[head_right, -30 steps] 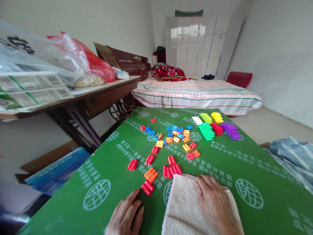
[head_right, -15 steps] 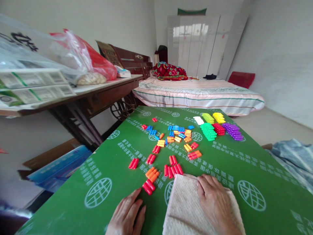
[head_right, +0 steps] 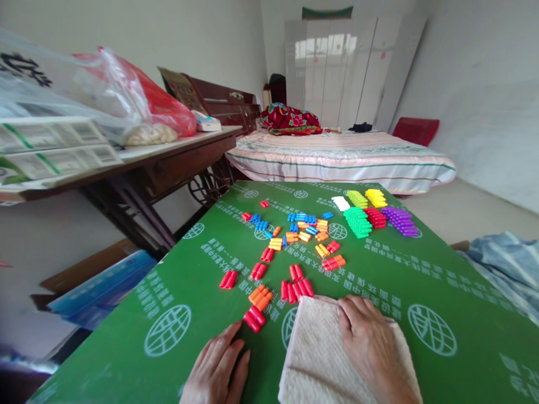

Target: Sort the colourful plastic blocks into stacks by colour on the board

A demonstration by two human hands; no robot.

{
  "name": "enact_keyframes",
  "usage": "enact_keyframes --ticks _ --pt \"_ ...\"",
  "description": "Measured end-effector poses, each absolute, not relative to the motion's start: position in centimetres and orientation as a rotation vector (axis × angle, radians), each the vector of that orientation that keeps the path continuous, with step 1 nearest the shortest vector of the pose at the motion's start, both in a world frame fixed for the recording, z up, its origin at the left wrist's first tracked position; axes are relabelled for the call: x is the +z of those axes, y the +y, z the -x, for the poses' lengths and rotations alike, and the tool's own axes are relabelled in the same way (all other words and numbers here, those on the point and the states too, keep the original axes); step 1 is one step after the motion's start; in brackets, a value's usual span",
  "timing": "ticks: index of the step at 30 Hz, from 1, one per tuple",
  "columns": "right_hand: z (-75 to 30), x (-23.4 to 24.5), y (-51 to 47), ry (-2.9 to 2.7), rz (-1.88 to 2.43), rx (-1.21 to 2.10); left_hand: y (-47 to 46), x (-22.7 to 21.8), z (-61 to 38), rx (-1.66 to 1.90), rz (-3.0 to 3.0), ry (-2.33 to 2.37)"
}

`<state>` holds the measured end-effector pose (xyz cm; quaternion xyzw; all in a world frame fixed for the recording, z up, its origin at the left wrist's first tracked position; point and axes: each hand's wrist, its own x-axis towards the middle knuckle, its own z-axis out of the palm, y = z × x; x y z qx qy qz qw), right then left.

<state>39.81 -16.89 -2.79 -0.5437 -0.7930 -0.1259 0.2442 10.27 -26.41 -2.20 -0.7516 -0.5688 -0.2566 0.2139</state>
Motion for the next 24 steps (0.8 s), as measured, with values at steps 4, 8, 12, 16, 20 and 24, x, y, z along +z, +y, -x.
enact_keyframes --ticks 4,8,12,16,20,24 --pt "-39.4 -2.3 -16.94 -2.127 1.468 -0.32 -26.41 -2.15 -10.16 -0.721 2.087 -1.583" --pt "-39.17 -2.18 -16.84 -2.087 1.422 -0.33 -26.31 -2.18 -10.13 -0.718 2.092 -1.591" --pt "-39.05 -2.16 -16.89 -2.088 1.427 -0.299 -26.16 -2.25 -10.09 -0.699 2.083 -1.564" --pt "-38.9 -2.01 -16.92 -2.09 1.423 -0.302 -25.97 -2.23 -9.83 -0.66 2.083 -1.523" --pt "-38.81 -1.95 -16.88 -2.086 1.43 -0.312 -25.88 -2.08 -9.55 -0.658 2.093 -1.494" --pt "-38.88 -2.02 -16.85 -2.099 1.43 -0.304 -25.82 -1.95 -9.54 -0.662 2.11 -1.484"
